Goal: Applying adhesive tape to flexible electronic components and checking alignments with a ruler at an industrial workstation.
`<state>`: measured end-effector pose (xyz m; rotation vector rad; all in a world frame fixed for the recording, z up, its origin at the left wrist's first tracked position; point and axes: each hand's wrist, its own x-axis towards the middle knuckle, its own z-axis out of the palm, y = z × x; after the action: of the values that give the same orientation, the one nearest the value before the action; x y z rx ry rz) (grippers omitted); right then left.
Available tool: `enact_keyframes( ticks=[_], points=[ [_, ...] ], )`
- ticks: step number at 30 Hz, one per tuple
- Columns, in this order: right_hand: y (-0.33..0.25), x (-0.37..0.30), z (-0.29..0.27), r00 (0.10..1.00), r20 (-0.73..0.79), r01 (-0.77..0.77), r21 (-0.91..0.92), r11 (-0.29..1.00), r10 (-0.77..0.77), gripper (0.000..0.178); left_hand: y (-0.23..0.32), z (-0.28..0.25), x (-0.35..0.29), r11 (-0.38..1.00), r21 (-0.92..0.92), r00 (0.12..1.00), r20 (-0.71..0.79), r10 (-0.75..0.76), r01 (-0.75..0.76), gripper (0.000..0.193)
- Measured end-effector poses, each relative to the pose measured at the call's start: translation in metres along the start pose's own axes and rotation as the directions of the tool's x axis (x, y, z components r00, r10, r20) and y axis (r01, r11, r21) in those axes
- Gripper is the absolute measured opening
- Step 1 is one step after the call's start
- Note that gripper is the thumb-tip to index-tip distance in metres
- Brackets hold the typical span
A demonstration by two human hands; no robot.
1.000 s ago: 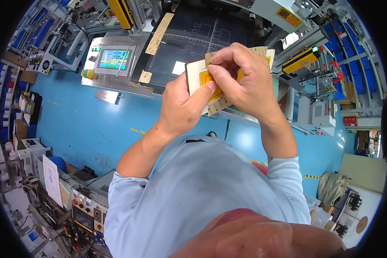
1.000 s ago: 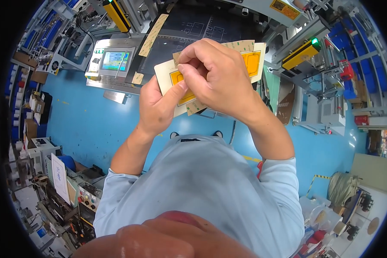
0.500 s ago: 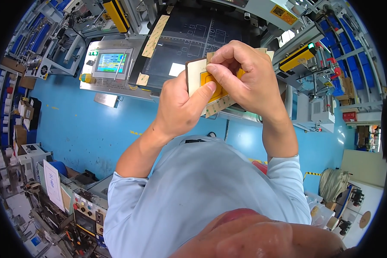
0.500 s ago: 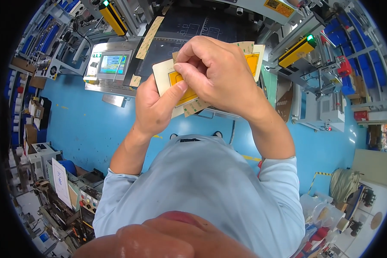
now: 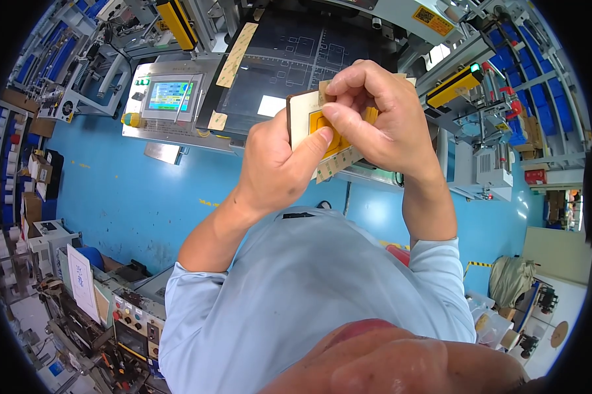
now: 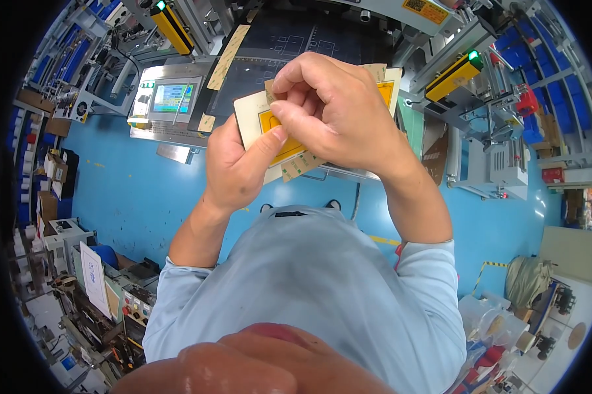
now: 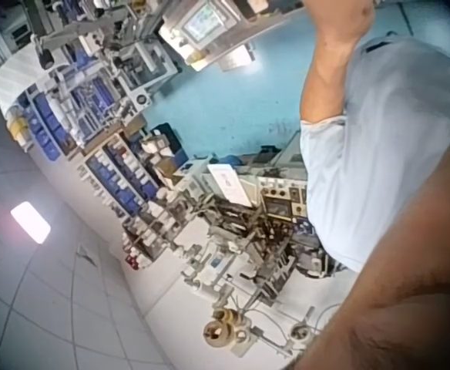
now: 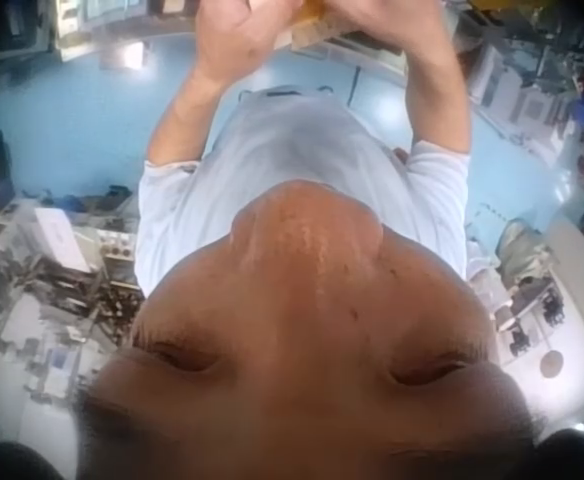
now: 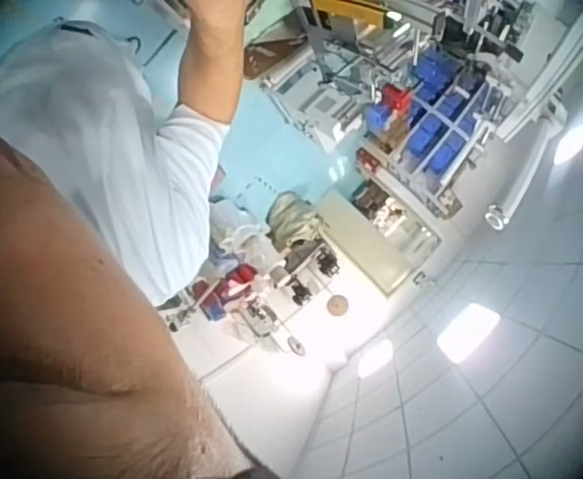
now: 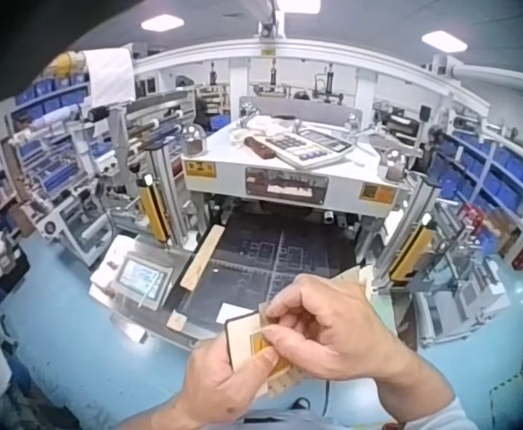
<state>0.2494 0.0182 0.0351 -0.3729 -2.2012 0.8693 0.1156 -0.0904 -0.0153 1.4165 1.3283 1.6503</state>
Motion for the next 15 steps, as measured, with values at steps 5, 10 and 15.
enact_keyframes(
  ticks=[5,10,15],
  points=[
    [-0.001,0.0,-0.001,1.0,-0.01,0.022,-0.025,0.999,-0.023,0.009,0.003,0.003,0.001,0.999,0.045,1.0,-0.011,0.014,-0.014,0.029],
    [0.001,-0.001,-0.004,1.0,0.006,0.029,-0.015,0.999,-0.029,0.009,0.005,0.003,0.002,0.999,0.037,1.0,0.001,0.023,-0.023,0.031],
    [-0.002,-0.002,-0.007,1.0,0.027,-0.002,-0.027,1.0,0.002,0.008,0.012,0.001,0.002,0.998,0.013,0.996,0.058,-0.066,0.066,0.026]
  ],
)
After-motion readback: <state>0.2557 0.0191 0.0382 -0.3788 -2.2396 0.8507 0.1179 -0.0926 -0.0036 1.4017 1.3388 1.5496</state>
